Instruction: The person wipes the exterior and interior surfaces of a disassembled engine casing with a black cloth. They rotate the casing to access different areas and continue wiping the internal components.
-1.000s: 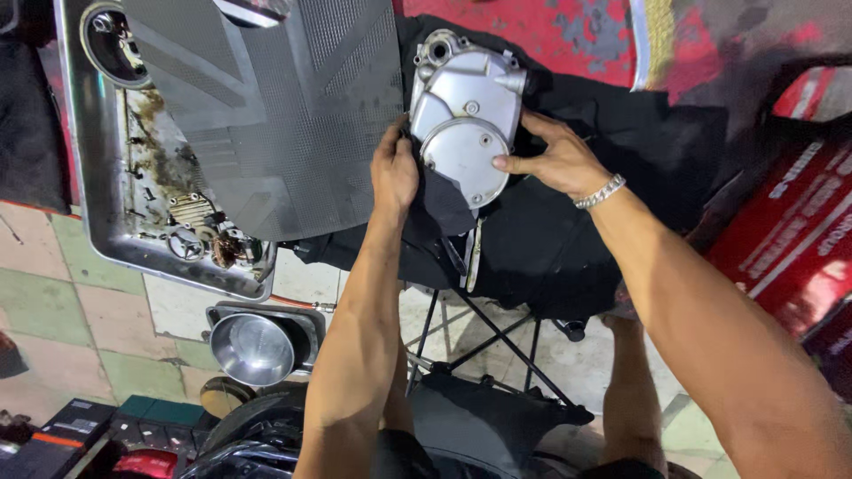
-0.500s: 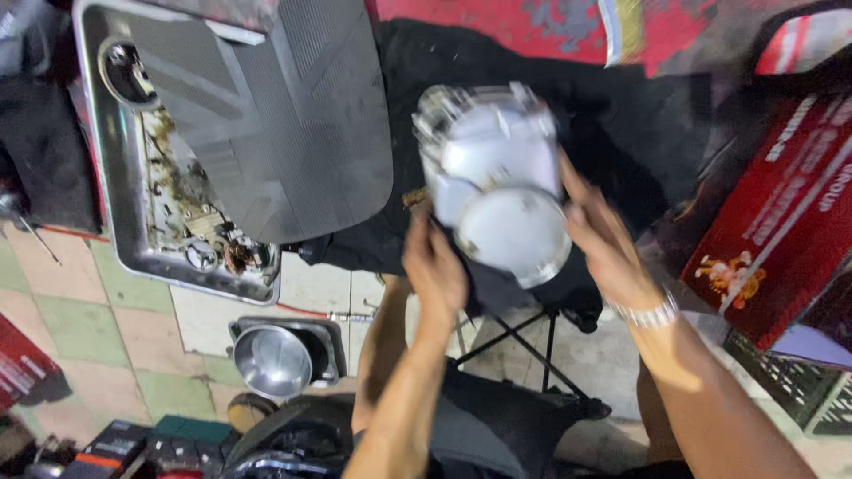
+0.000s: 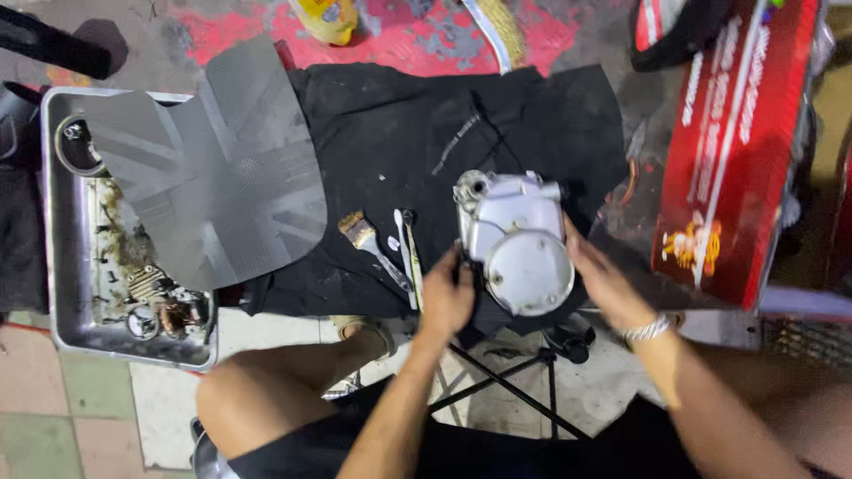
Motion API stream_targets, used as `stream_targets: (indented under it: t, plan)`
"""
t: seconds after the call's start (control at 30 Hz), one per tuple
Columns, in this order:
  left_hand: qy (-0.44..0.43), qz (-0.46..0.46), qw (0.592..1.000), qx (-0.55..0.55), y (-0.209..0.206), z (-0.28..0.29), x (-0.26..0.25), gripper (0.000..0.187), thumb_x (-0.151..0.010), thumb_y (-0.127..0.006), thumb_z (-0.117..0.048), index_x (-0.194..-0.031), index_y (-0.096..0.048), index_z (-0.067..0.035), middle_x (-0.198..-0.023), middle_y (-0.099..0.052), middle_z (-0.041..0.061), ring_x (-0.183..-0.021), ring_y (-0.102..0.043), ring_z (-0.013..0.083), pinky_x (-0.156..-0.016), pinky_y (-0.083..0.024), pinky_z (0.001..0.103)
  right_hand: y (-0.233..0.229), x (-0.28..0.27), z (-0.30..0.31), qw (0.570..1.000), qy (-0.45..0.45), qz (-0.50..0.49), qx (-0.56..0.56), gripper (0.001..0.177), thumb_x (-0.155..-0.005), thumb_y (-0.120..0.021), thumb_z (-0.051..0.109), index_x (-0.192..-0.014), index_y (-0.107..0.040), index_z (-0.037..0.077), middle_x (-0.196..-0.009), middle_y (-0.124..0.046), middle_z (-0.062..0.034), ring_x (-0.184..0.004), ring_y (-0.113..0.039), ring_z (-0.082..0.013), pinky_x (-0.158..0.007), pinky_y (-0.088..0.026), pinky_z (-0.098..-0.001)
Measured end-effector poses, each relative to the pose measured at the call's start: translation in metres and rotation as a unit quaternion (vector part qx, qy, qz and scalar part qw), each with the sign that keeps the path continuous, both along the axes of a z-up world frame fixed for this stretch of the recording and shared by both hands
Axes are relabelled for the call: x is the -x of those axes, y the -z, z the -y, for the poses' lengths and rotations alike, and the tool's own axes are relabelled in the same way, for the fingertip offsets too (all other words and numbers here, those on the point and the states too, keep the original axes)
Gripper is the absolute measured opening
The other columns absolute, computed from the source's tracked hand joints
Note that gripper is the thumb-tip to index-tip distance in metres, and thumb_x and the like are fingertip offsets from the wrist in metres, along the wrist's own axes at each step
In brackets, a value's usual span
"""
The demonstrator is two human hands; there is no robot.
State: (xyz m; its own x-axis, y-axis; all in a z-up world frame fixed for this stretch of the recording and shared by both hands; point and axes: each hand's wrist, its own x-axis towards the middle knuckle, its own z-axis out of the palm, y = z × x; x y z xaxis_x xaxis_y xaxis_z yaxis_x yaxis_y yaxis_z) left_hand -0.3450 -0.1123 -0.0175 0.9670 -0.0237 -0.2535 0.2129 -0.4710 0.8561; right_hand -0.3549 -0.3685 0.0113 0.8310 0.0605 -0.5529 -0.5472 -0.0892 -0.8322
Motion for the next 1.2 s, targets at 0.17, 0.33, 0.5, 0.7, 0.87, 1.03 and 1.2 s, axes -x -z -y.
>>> stream_targets:
  t: [0.17, 0.33, 0.5, 0.7, 0.87, 1.03, 1.2]
  plan:
    - [-0.028, 0.026, 0.999, 0.031, -0.025, -0.028, -0.012, 0.025, -0.094, -0.068, -0.018, -0.114, -0.067, -0.002, -0.103, -0.076, 0.016, -0.094, -0.073, 0.0241, -0.083, -0.056, 0.035, -0.051, -0.002, 0.007, 0.944, 0.059, 0.084, 0.313, 0.043, -0.104, -0.065, 0.035, -0.136, -0.068, 0.007, -0.119, -0.078, -0.0142, -0.105, -0.075, -0.0190, -0.093, -0.057, -0.0298]
    - [0.024, 0.054, 0.923, 0.380, -0.030, 0.016, 0.008, 0.023, -0.095, -0.058, 0.000, -0.115, -0.066, 0.002, -0.106, -0.069, 0.006, -0.096, -0.061, 0.0111, -0.086, -0.051, 0.029, -0.069, 0.054, -0.049, 0.955, -0.009, 0.241, 0.172, 0.054, -0.078, -0.066, 0.000, -0.132, -0.064, 0.006, -0.112, -0.076, -0.0086, -0.088, -0.072, -0.0153, -0.072, -0.055, -0.0287]
    - [0.100, 0.041, 0.990, 0.086, -0.029, -0.010, 0.000, 0.022, -0.094, -0.070, -0.016, -0.109, -0.072, -0.001, -0.098, -0.077, 0.013, -0.089, -0.071, 0.0199, -0.080, -0.055, 0.033, -0.044, 0.072, -0.048, 0.866, 0.115, 0.262, 0.411, 0.038, -0.088, -0.067, -0.002, -0.124, -0.071, 0.010, -0.109, -0.072, -0.0151, -0.097, -0.069, -0.0276, -0.087, -0.056, -0.0372]
    - [0.113, 0.086, 0.990, -0.013, -0.006, -0.038, -0.016, 0.031, -0.086, -0.072, -0.017, -0.114, -0.069, -0.002, -0.102, -0.077, 0.015, -0.093, -0.075, 0.0255, -0.083, -0.057, 0.035, -0.023, 0.052, -0.060, 0.757, -0.018, 0.387, 0.526, 0.055, -0.081, -0.070, 0.009, -0.128, -0.058, -0.016, -0.134, -0.053, -0.0264, -0.122, -0.048, -0.0432, -0.098, -0.046, -0.0474]
    - [0.041, 0.068, 0.996, 0.052, 0.024, -0.039, -0.024, 0.029, -0.090, -0.071, -0.020, -0.113, -0.069, -0.002, -0.103, -0.077, 0.013, -0.094, -0.075, 0.0230, -0.085, -0.057, 0.034, -0.020, 0.040, -0.074, 0.743, -0.038, 0.403, 0.534, 0.048, -0.082, -0.064, 0.003, -0.126, -0.061, -0.015, -0.138, -0.053, -0.0236, -0.131, -0.047, -0.0411, -0.106, -0.046, -0.0444]
    - [0.014, 0.059, 0.990, 0.127, 0.031, -0.031, -0.028, 0.027, -0.092, -0.070, -0.021, -0.111, -0.069, -0.001, -0.102, -0.078, 0.012, -0.093, -0.077, 0.0223, -0.085, -0.058, 0.032, -0.031, 0.031, -0.071, 0.757, -0.055, 0.424, 0.494, 0.042, -0.081, -0.065, -0.001, -0.123, -0.067, -0.009, -0.133, -0.060, -0.0183, -0.129, -0.054, -0.0377, -0.106, -0.048, -0.0433]
    - [0.020, 0.038, 0.996, 0.084, 0.026, -0.010, -0.031, 0.028, -0.091, -0.069, -0.022, -0.112, -0.071, -0.003, -0.099, -0.078, 0.013, -0.091, -0.075, 0.0224, -0.083, -0.057, 0.033, -0.027, 0.017, -0.082, 0.759, -0.091, 0.460, 0.451, 0.040, -0.078, -0.063, -0.005, -0.117, -0.071, -0.003, -0.127, -0.065, -0.0145, -0.127, -0.058, -0.0349, -0.105, -0.050, -0.0417]
